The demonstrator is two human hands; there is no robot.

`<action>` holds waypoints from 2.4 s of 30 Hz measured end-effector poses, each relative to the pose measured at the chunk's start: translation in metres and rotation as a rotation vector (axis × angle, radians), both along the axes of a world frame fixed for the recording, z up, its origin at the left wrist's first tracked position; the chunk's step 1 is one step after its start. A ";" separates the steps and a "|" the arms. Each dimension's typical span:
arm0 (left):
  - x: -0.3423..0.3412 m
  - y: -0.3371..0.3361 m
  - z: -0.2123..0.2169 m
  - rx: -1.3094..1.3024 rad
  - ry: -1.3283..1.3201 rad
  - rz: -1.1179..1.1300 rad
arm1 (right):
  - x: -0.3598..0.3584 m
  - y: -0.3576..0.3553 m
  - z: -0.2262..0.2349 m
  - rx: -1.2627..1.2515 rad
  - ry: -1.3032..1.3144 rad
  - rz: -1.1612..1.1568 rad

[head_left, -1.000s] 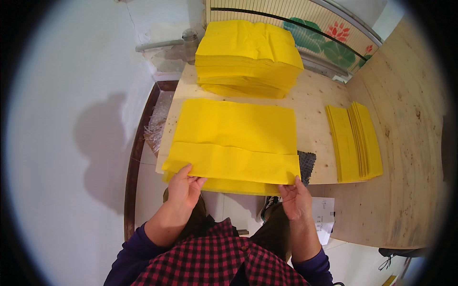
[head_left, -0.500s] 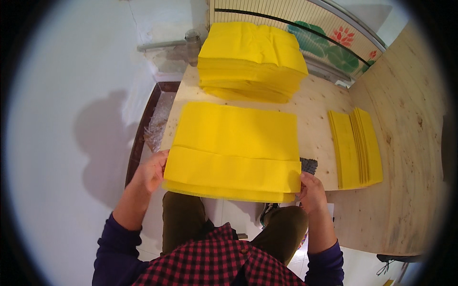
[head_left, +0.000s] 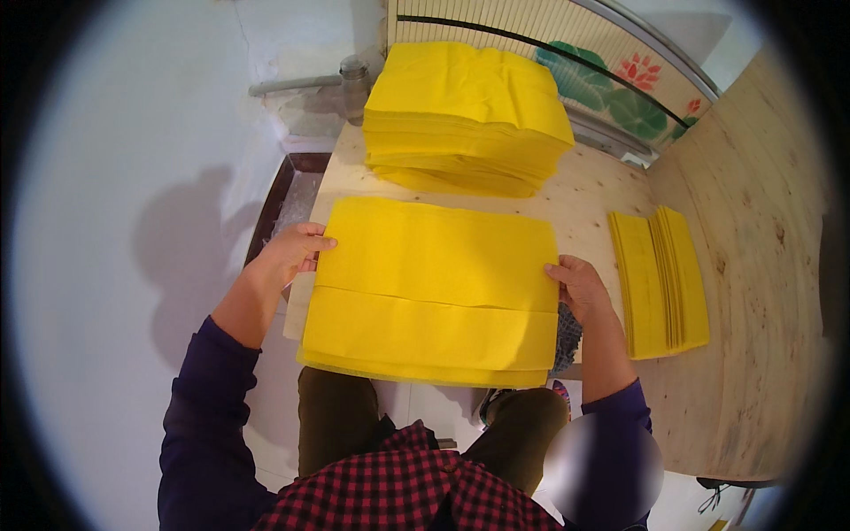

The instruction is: The person sits on the floor and folds yellow sheets in half, then in half again, pressing the creases flat. They place each folded sheet into a growing stack on the right side of the table.

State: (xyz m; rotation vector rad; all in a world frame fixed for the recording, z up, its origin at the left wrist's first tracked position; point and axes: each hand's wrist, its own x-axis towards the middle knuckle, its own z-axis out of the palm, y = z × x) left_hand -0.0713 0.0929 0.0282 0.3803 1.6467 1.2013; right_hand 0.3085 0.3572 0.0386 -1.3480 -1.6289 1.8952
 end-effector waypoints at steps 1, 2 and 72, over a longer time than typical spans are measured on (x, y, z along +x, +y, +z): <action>-0.001 0.002 0.000 0.001 0.021 0.000 | -0.003 0.003 0.002 -0.001 0.002 0.020; -0.002 0.004 0.000 -0.003 0.051 -0.017 | -0.005 0.006 0.005 0.042 -0.048 0.032; 0.144 0.006 -0.009 0.017 1.413 -0.448 | 0.029 -0.029 -0.035 0.157 0.583 -0.101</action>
